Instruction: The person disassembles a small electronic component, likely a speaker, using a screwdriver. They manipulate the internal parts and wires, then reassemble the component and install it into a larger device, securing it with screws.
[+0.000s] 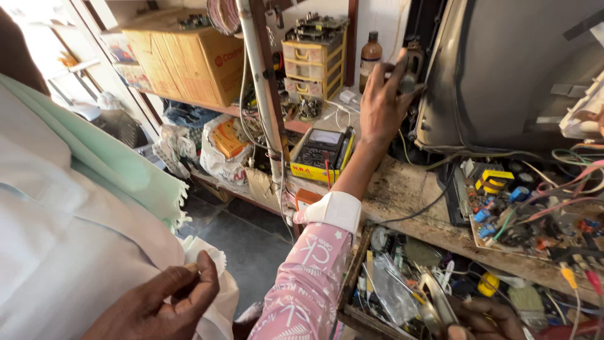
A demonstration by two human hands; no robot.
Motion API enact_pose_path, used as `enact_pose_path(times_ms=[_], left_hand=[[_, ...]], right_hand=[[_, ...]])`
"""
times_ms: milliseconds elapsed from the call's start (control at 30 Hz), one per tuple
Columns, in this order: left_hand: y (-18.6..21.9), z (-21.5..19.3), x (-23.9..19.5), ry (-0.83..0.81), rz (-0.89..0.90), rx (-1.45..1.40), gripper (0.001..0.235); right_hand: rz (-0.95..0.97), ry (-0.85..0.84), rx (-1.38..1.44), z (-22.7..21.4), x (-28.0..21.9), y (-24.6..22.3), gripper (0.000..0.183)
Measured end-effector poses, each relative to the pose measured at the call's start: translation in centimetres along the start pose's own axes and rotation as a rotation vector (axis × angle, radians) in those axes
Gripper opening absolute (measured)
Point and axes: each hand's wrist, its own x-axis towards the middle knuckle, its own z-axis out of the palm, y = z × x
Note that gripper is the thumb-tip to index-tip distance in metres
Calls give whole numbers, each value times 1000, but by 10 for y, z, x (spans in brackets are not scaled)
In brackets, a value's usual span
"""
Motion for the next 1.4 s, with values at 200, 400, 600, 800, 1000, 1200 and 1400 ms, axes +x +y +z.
enact_pose_path(times_ms=[200, 400, 600, 800, 1000, 1200, 1400], left_hand=[[4, -16, 11, -81, -1, -89, 62], [11, -24, 8, -71, -8, -117, 63], [12, -25, -19, -70, -411, -558, 62], [5, -17, -90, 75, -764, -1581, 58], [37, -40, -106, 199, -1082, -1552, 52], [40, -71, -102, 47, -1167, -1363, 61], [28, -89, -79, -117, -1192, -1462, 89]], right_hand=[[-58, -122, 158, 7, 6, 4, 52], [88, -149, 294, 16, 33, -15, 58], [259, -234, 568, 25, 51, -60, 65], [304, -391, 871, 55, 39, -165, 73], [430, -263, 666, 130, 100, -275, 52], [188, -461, 444, 175, 171, -276, 43], [97, -434, 181, 186, 230, -247, 50]])
